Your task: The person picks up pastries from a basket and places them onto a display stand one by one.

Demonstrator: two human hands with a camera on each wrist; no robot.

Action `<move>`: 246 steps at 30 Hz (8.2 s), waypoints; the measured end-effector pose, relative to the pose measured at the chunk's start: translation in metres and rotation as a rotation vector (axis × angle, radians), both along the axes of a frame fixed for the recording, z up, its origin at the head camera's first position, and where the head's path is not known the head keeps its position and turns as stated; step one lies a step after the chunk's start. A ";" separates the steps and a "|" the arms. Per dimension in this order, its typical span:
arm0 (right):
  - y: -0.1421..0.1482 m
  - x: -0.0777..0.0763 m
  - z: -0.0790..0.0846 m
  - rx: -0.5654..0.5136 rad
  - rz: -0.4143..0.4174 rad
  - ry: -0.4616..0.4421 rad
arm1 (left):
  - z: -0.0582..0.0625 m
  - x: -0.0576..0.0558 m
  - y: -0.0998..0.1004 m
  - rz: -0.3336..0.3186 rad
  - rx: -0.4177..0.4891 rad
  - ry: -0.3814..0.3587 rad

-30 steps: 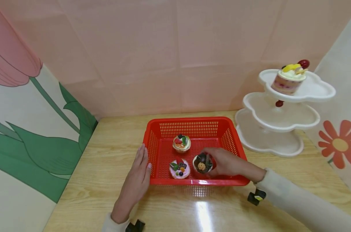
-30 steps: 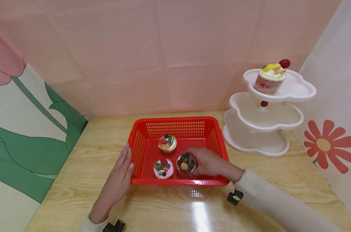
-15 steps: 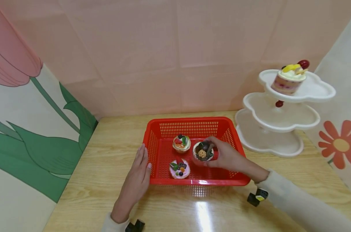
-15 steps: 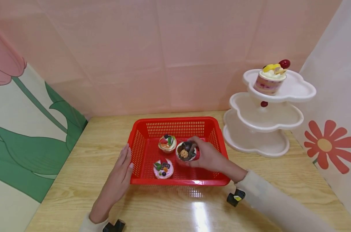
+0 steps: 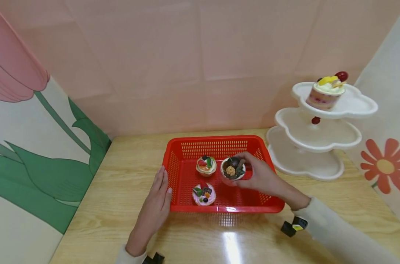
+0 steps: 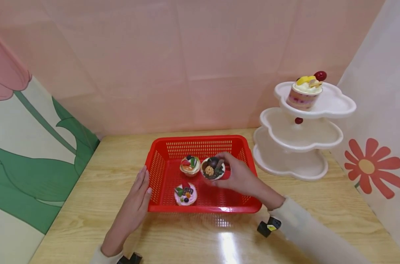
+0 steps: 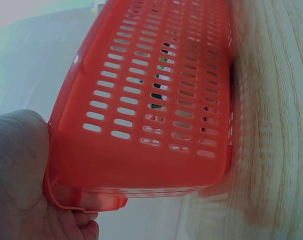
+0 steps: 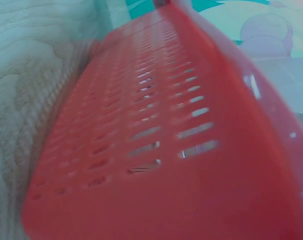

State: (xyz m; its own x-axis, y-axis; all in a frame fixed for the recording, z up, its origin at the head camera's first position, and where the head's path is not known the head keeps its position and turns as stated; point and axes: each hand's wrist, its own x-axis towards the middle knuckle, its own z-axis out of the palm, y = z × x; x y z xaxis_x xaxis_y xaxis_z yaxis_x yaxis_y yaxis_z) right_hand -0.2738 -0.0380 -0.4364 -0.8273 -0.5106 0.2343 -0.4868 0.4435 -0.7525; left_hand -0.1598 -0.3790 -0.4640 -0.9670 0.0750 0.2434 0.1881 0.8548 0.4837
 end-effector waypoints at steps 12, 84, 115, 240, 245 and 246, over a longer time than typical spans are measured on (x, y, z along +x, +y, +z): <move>0.016 0.004 0.016 -0.052 -0.035 0.016 | 0.001 -0.001 0.001 0.002 -0.002 0.000; 0.149 0.019 0.125 -0.331 -0.722 0.247 | 0.005 0.001 0.002 0.052 -0.009 -0.100; 0.204 -0.021 0.131 -0.367 -0.933 0.119 | 0.001 0.003 0.002 0.020 0.010 -0.013; -0.001 -0.010 0.093 -0.112 -0.127 0.255 | 0.003 0.003 -0.001 0.033 0.010 -0.022; -0.016 -0.022 0.089 -0.101 -0.086 0.211 | 0.003 0.003 -0.001 0.037 0.004 -0.036; -0.019 -0.025 0.087 -0.107 -0.080 0.201 | 0.003 0.003 -0.001 0.036 0.004 -0.034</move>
State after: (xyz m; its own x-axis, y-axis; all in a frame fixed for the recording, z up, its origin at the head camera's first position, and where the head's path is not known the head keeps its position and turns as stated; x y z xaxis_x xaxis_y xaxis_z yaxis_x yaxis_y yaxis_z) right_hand -0.2988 -0.0570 -0.3490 -0.7950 -0.4090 0.4479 -0.5985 0.4094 -0.6886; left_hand -0.1573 -0.3801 -0.4614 -0.9768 0.0391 0.2107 0.1406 0.8586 0.4929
